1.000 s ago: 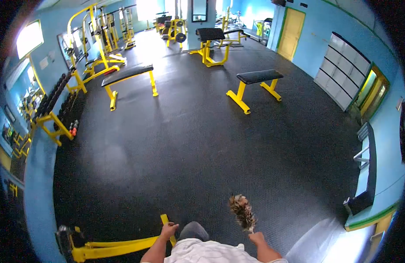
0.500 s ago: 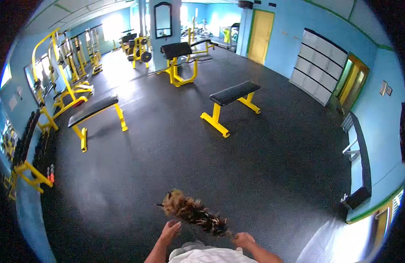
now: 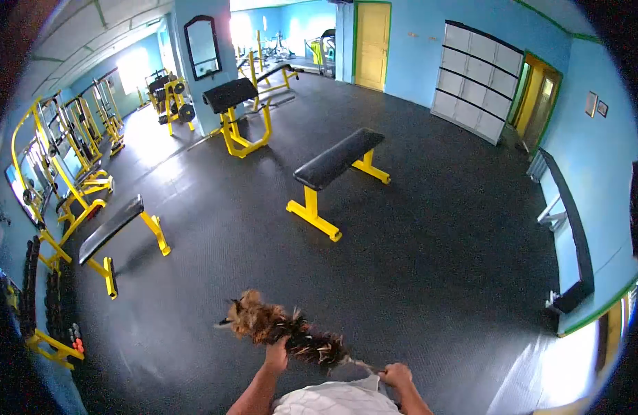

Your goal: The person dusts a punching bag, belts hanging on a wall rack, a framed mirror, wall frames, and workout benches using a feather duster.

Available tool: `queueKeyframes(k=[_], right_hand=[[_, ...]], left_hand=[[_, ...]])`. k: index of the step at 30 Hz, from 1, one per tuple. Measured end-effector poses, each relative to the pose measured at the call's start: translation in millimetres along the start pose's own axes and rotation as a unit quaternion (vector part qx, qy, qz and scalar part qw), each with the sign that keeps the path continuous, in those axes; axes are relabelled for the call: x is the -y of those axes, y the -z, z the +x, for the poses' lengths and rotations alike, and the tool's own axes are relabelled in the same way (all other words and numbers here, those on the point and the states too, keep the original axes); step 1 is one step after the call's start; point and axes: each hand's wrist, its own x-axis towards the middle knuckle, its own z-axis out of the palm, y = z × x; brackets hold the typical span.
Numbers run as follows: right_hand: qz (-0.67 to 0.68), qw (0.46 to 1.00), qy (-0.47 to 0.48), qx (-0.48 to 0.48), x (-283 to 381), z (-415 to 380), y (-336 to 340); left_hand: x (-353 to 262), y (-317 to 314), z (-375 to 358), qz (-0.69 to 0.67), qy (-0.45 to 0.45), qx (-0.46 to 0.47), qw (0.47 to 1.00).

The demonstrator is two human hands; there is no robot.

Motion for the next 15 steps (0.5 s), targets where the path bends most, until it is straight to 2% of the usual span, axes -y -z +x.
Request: queueKeyframes(k=[1, 3, 6, 7, 9, 10, 11, 12, 14, 15], right_hand=[[0.001, 0.999, -0.051, 0.015, -6, 20, 9], [0.001, 0.998, -0.054, 0.022, -10, 61, 40], [-0.016, 0.999, -0.045, -0.016, 34, 95, 132], [-0.049, 0.998, -0.012, -0.047, 46, 108, 157], [-0.092, 0.993, 0.027, -0.074, 61, 145, 193], [-0.099, 0.985, 0.060, -0.127, 70, 172, 204], [-0.101, 0.975, 0.092, -0.176, 82, 190, 211], [-0.100, 0.976, 0.094, -0.167, 93, 210, 219], [0.081, 0.972, 0.177, -0.132, 124, 246, 239], [0.131, 0.961, 0.200, -0.140, 141, 262, 241]], left_hand=[[7, 5, 24, -0.162, 0.046, -0.064, 0.984], [20, 25, 66, -0.317, 0.087, -0.140, 0.934], [44, 68, 121, -0.212, 0.182, -0.197, 0.940], [45, 80, 136, -0.193, 0.206, -0.210, 0.936], [38, 108, 154, -0.057, 0.223, -0.155, 0.961], [43, 112, 166, -0.012, 0.230, -0.136, 0.964], [64, 103, 174, -0.064, 0.228, -0.156, 0.959], [91, 91, 180, -0.112, 0.227, -0.172, 0.952], [155, 63, 190, -0.206, 0.227, -0.205, 0.930], [190, 56, 203, -0.229, 0.233, -0.222, 0.919]])
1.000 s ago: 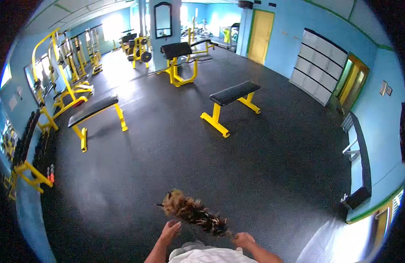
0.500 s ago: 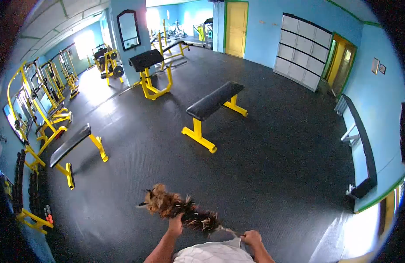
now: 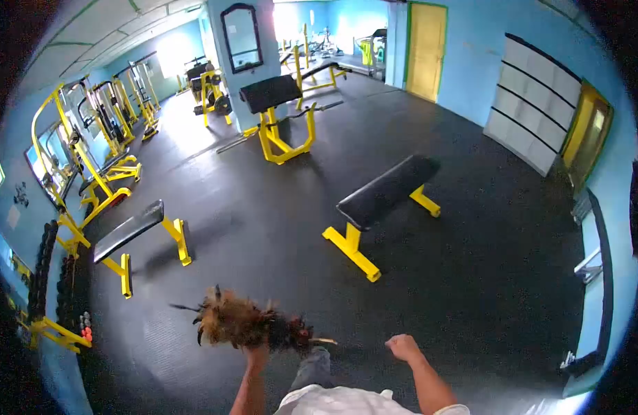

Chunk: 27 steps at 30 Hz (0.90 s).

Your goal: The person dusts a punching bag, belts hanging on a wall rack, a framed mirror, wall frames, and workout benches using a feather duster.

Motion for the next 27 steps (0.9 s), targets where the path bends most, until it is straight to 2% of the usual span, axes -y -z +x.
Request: queueKeyframes(k=[1, 2, 3, 5, 6, 7, 8, 10, 11, 13, 15, 16, 17, 18, 19, 20, 22, 23, 25, 26, 27], right_hand=[[-0.004, 1.000, 0.012, 0.014, 27, 37, -12], [0.037, 0.999, -0.017, 0.030, 44, 55, -24], [0.073, 0.995, -0.046, 0.045, 59, 68, -35], [0.112, 0.990, -0.042, 0.070, 89, 105, -54], [0.072, 0.995, -0.020, 0.068, 105, 127, -60], [0.034, 0.997, 0.000, 0.071, 120, 149, -63], [0.027, 0.997, -0.020, 0.069, 134, 172, -66], [0.050, 0.996, -0.028, 0.063, 175, 204, -44], [0.077, 0.996, -0.037, 0.037, 197, 225, -31], [0.065, 0.998, -0.022, 0.018, 221, 264, -22], [0.115, 0.992, 0.040, 0.043, 227, 308, -26], [0.146, 0.987, 0.068, 0.021, 233, 329, -33], [0.144, 0.986, 0.073, 0.031, 243, 350, -34], [0.124, 0.987, 0.068, 0.073, 254, 374, -32], [0.104, 0.986, 0.064, 0.111, 264, 400, -31], [0.099, 0.986, 0.073, 0.116, 271, 427, -42], [0.263, 0.941, 0.147, 0.157, 295, 481, -58], [0.262, 0.938, 0.153, 0.166, 309, 505, -54], [0.159, 0.939, 0.160, 0.260, 353, 552, -44], [0.161, 0.934, 0.170, 0.269, 375, 578, -42], [0.096, 0.923, 0.268, 0.258, 393, 603, -38]], left_hand=[[26, -1, 27, -0.027, 0.009, -0.014, 0.999], [8, -2, 40, -0.049, 0.007, -0.030, 0.998], [-34, 7, 53, -0.058, 0.005, -0.043, 0.997], [-117, 24, 86, -0.061, -0.008, -0.060, 0.996], [-143, 32, 103, -0.058, -0.019, -0.064, 0.996], [-130, 26, 129, -0.025, -0.040, -0.071, 0.996], [-119, 22, 156, 0.009, -0.059, -0.079, 0.995], [-104, 23, 184, 0.088, -0.091, -0.078, 0.989], [-109, 20, 201, -0.048, -0.120, -0.075, 0.989], [-91, 16, 244, -0.178, -0.148, -0.079, 0.970], [-60, 6, 273, -0.255, -0.094, -0.054, 0.961], [-63, 9, 286, -0.280, -0.074, -0.051, 0.956], [-123, 32, 291, -0.143, -0.053, -0.047, 0.987], [-156, 44, 303, -0.005, -0.030, -0.041, 0.999], [-148, 45, 321, -0.006, -0.025, -0.051, 0.998], [-138, 45, 341, -0.008, -0.078, -0.078, 0.994], [-129, 46, 386, -0.013, -0.129, -0.122, 0.984], [-127, 54, 405, -0.112, -0.046, -0.129, 0.984], [-128, 71, 442, -0.202, 0.032, -0.151, 0.967], [-131, 75, 461, -0.167, 0.018, -0.219, 0.961], [-132, 81, 475, -0.149, 0.017, -0.259, 0.954]])
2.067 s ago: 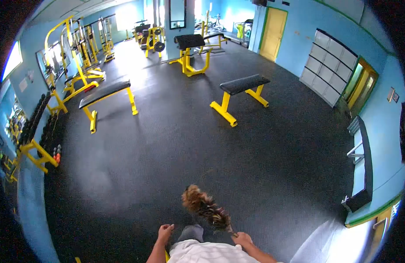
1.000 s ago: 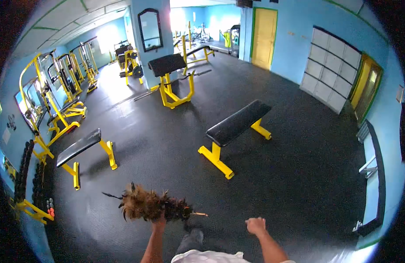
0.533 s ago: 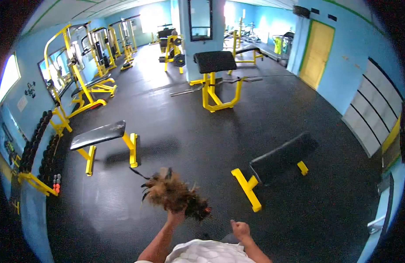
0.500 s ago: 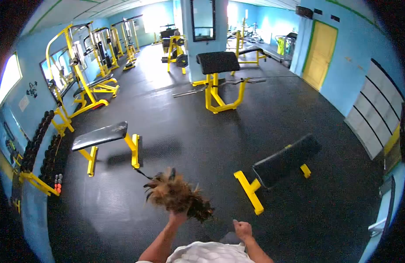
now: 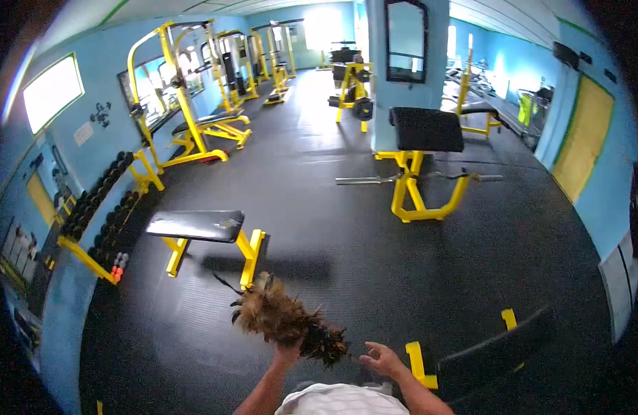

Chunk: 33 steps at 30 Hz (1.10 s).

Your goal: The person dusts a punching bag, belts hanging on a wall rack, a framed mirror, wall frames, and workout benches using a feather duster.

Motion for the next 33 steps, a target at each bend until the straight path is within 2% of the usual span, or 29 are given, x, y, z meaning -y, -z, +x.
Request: queueKeyframes(k=[1, 2, 4, 5, 7, 8, 10, 11, 13, 14, 16, 17, 18, 19, 20, 22, 23, 24, 26, 27, 28, 29, 30, 31, 33], right_hand=[[-0.090, 0.993, 0.077, 0.021, 6, 23, 15], [-0.097, 0.991, 0.082, 0.034, 27, 47, 34], [-0.285, 0.944, 0.116, 0.123, 68, 91, 69], [-0.292, 0.940, 0.118, 0.132, 65, 114, 75], [-0.270, 0.927, 0.010, 0.261, 55, 171, 79], [-0.270, 0.925, 0.011, 0.266, 48, 197, 76], [-0.128, 0.931, -0.090, 0.329, 30, 238, 63], [-0.134, 0.929, -0.090, 0.332, 29, 249, 56], [-0.060, 0.959, -0.090, 0.263, 35, 277, 46], [0.003, 0.955, -0.200, 0.219, 19, 303, 33], [0.032, 0.920, -0.276, 0.276, 38, 345, 40], [0.039, 0.921, -0.274, 0.272, 56, 371, 48], [0.029, 0.936, -0.215, 0.276, 69, 397, 62], [0.020, 0.947, -0.160, 0.279, 81, 415, 76], [0.016, 0.947, -0.184, 0.261, 76, 441, 80], [0.020, 0.947, -0.209, 0.242, 82, 490, 95], [0.040, 0.958, -0.160, 0.234, 97, 508, 106], [0.058, 0.966, -0.108, 0.228, 103, 529, 115], [0.052, 0.966, -0.115, 0.228, 93, 569, 109], [-0.044, 0.964, -0.143, 0.221, 86, 588, 111], [-0.142, 0.952, -0.169, 0.211, 96, 611, 116], [-0.143, 0.952, -0.168, 0.214, 92, 635, 116], [-0.160, 0.959, -0.149, 0.180, 86, 657, 114], [-0.177, 0.965, -0.127, 0.147, 85, 684, 116], [-0.182, 0.971, -0.090, 0.129, 84, 737, 120]], left_hand=[[-3, -2, 15, 0.015, -0.010, -0.040, 0.999], [-10, -4, 28, -0.001, 0.029, -0.049, 0.998], [-22, -12, 55, -0.042, 0.107, -0.062, 0.991], [-24, -15, 70, -0.063, 0.143, -0.065, 0.986], [-12, -21, 102, -0.084, 0.183, -0.072, 0.977], [-1, -21, 116, 0.137, 0.104, -0.034, 0.984], [18, -17, 152, 0.351, 0.020, 0.002, 0.936], [20, -18, 169, 0.232, 0.041, -0.025, 0.971], [3, -25, 223, 0.094, 0.051, -0.065, 0.992], [-20, -24, 256, 0.007, 0.207, -0.080, 0.975], [-31, -18, 308, -0.075, 0.354, -0.085, 0.928], [-25, -15, 333, 0.155, 0.189, -0.041, 0.969], [-17, -16, 354, 0.372, 0.008, 0.012, 0.928], [5, -18, 380, 0.376, 0.008, 0.027, 0.926], [37, -22, 410, 0.152, 0.050, 0.001, 0.987], [29, -22, 460, -0.073, 0.096, -0.022, 0.992], [-24, -20, 486, 0.004, 0.072, -0.026, 0.997], [-51, -19, 512, 0.082, 0.048, -0.031, 0.995], [-27, -20, 550, 0.119, 0.026, -0.043, 0.992], [-15, -24, 572, 0.150, 0.002, -0.055, 0.987], [-31, -27, 598, 0.151, 0.003, -0.057, 0.987], [-63, -30, 621, 0.014, 0.115, -0.088, 0.989], [-80, -33, 645, -0.121, 0.223, -0.118, 0.960], [-65, -34, 673, -0.121, 0.222, -0.124, 0.960], [-24, -14, 723, -0.305, 0.217, -0.196, 0.906]])
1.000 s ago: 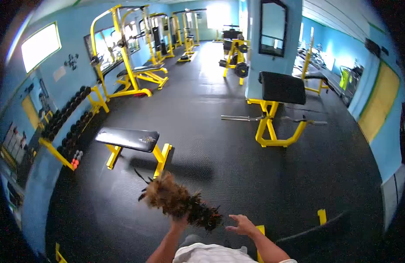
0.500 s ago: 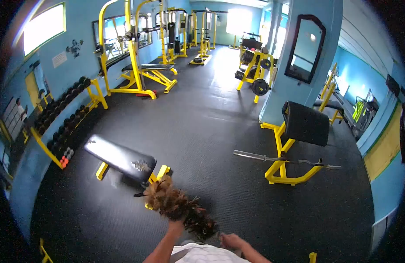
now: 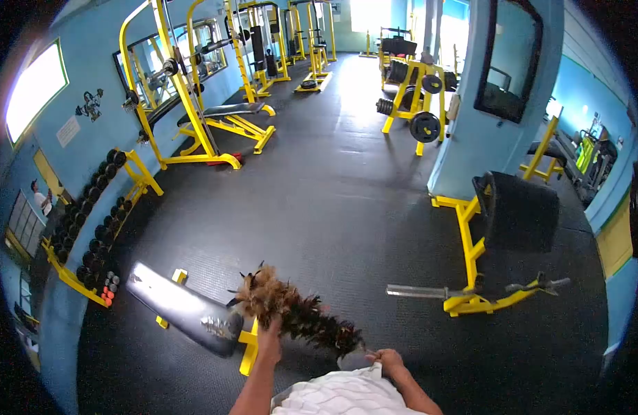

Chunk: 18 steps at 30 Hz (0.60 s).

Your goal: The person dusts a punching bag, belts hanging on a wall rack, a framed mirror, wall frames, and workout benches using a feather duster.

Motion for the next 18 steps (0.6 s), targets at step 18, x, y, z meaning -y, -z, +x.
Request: queueKeyframes(k=[18], right_hand=[[-0.201, 0.973, 0.040, -0.106, 155, 363, 279]], left_hand=[[-136, -135, 386, 0.191, -0.199, 0.068, 0.959]])
